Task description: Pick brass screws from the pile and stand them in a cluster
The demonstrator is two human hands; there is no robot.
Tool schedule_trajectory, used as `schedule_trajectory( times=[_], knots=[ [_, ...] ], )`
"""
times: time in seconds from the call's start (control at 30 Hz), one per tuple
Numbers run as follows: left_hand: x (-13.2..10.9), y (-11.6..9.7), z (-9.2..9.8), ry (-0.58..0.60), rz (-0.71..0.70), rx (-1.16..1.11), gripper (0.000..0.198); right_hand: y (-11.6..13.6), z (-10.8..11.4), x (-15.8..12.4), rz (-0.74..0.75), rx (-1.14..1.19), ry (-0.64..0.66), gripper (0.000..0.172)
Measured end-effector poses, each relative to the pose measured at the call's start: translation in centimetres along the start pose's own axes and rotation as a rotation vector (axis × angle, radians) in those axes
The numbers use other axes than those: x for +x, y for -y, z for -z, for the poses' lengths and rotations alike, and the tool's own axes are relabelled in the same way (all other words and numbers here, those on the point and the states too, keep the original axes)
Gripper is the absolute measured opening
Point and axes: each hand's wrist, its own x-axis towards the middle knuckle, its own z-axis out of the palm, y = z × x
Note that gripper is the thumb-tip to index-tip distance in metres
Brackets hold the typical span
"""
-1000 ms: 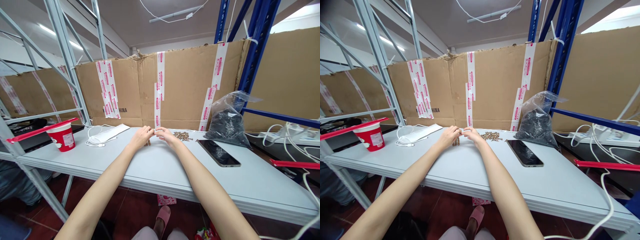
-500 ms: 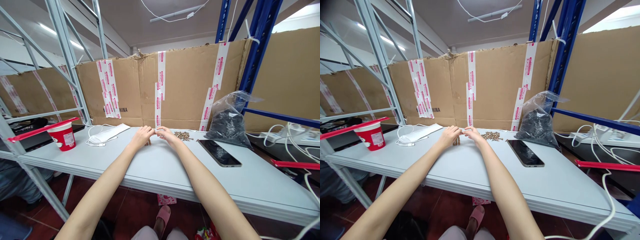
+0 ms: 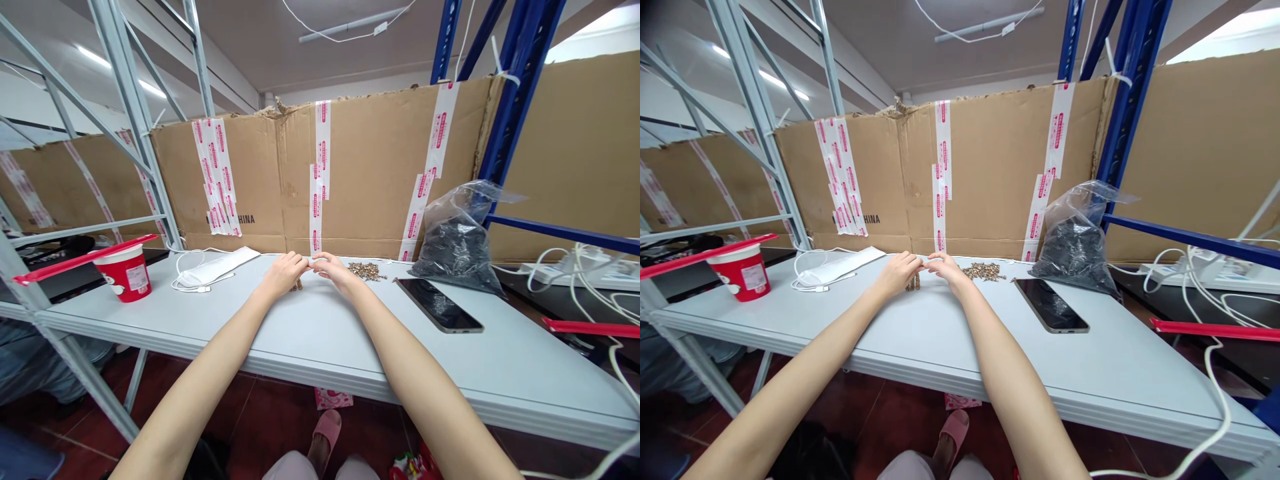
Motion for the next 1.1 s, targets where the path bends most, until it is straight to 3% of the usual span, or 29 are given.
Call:
schedule_trajectory(
  times=[0.37, 0.63, 1.1],
  knots=[
    [0.1, 0.1, -0.4, -0.033, -0.012, -0.091, 0.028, -0.2, 0.1, 0.2, -0.007, 0.031, -0.015, 0.028],
    [-0.4, 0.7, -0.8, -0.084, 0.088, -0.096, 0.027, -0.6, 0.4, 0.8, -0.007, 0.075, -0.090, 0.029],
    [-0.5, 0.8, -2.1, -0.108, 0.043, -0.183, 0.024, -1.0, 0.5, 1.1, -0.029, 0.050, -0.082, 0.030]
  ],
)
